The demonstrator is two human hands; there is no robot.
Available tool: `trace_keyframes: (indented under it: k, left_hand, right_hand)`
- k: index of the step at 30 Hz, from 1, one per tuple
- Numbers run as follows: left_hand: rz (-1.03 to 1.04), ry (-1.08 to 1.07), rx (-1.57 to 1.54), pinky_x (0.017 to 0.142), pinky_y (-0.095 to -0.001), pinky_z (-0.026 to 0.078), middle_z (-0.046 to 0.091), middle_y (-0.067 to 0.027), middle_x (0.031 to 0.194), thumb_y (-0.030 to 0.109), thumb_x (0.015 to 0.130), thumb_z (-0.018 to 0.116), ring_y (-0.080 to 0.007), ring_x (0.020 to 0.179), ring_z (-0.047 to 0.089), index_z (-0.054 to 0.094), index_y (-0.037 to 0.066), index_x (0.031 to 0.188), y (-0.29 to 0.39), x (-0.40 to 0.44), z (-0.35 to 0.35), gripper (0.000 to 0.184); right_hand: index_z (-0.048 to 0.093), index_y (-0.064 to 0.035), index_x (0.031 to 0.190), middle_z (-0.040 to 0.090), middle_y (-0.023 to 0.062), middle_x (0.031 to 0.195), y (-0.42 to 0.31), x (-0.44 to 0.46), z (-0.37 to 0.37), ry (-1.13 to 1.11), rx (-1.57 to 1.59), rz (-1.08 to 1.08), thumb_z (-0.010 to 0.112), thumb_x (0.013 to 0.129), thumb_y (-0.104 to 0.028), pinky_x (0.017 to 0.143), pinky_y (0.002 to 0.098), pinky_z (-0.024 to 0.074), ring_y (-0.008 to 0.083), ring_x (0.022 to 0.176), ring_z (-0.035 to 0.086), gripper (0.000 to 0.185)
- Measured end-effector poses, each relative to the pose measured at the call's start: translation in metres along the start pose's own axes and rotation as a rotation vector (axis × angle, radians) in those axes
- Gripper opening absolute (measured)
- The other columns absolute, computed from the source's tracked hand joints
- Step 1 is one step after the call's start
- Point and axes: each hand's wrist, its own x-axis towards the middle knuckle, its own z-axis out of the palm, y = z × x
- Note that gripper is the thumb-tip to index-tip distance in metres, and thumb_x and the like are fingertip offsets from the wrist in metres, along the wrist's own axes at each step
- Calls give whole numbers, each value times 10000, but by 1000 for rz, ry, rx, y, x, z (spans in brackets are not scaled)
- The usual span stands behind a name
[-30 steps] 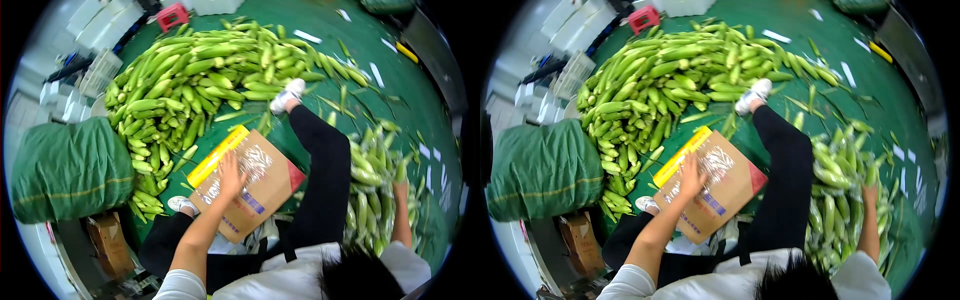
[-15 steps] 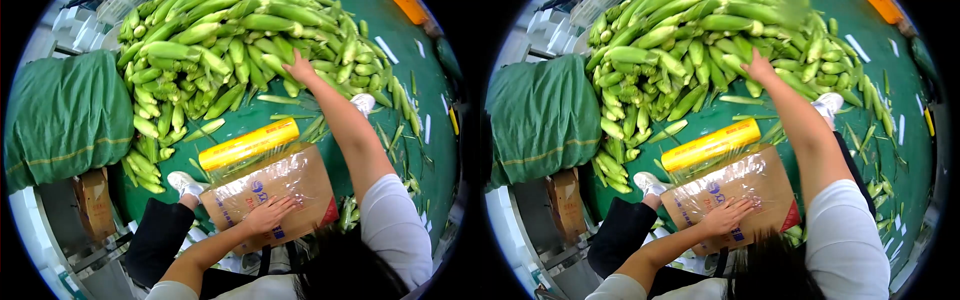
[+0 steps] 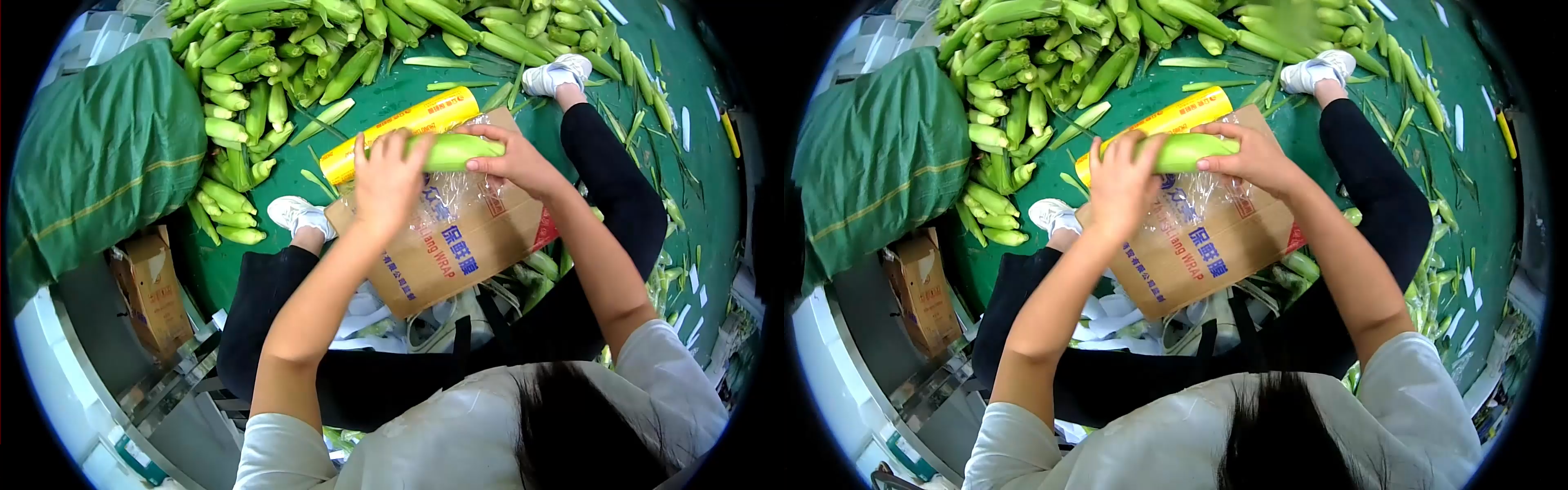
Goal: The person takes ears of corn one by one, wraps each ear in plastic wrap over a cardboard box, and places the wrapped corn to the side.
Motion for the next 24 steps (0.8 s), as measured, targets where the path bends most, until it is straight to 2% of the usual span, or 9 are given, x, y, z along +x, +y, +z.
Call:
trace_keyframes:
  k: [1,3,5,6,13,15,18,21,24]
  left_hand:
    - [-102,-196,-149,1072,-457,423,520,-169,1411,246,720,842,-313,1262,572,515,98,1389,-9,1,-15,759]
    - [-231,10,-584,975,-389,496,547,-181,1322,242,731,833,-344,1142,617,525,85,1359,-29,-16,11,716]
    - [-237,97,-524,919,-426,518,571,-180,1194,227,735,829,-374,1081,611,534,74,1344,-34,-27,24,694]
    - [-242,93,-485,918,-428,517,573,-178,1176,224,735,828,-375,1070,611,534,72,1348,-32,-32,28,697]
    - [-160,-27,-370,958,-422,491,586,-135,1184,143,757,814,-353,1106,586,550,195,1437,-17,-56,76,731]
    - [-131,-41,-349,981,-430,474,589,-122,1194,127,747,820,-346,1128,573,557,202,1432,-14,-62,76,737]
    - [-143,3,-344,1010,-471,443,570,-107,1236,92,738,803,-325,1182,549,564,269,1417,1,-64,89,742]
    - [-103,116,-403,1068,-466,400,555,-153,1257,79,757,781,-360,1204,518,538,159,1425,13,-62,97,715]
    - [194,227,-222,1068,-478,387,523,-140,1328,209,774,798,-350,1234,496,539,110,1389,-7,-109,103,674]
  right_hand:
    - [550,-61,1426,696,134,1144,-12,-16,4,27,239,185,862,794,-281,882,382,545,199,1056,653,739]
    - [505,-26,1435,706,171,1142,25,-24,-2,303,40,-24,831,806,-417,818,413,560,261,1021,688,809]
    - [542,10,1336,694,233,1163,44,-33,5,510,-760,508,768,826,-537,857,438,554,340,1046,694,781]
    - [591,24,1197,684,262,1150,60,-40,21,494,-834,523,699,854,-596,885,458,544,385,1060,680,717]
    - [717,-24,993,726,218,1003,93,-63,4,320,-975,422,640,876,-280,842,466,547,375,937,705,293]
    - [694,-10,951,711,210,1086,58,-69,-27,274,-680,428,615,885,-222,845,436,537,347,961,689,235]
    - [655,13,888,675,179,1179,52,-42,-15,296,-188,-241,631,885,-189,896,390,508,319,1056,644,204]
    - [575,-35,861,624,139,1273,66,1,63,145,-284,-334,669,877,-122,1033,372,418,257,1193,572,129]
    - [647,-77,1135,641,111,1254,73,-1,76,81,-734,-494,741,807,-150,1043,416,426,314,1194,574,348]
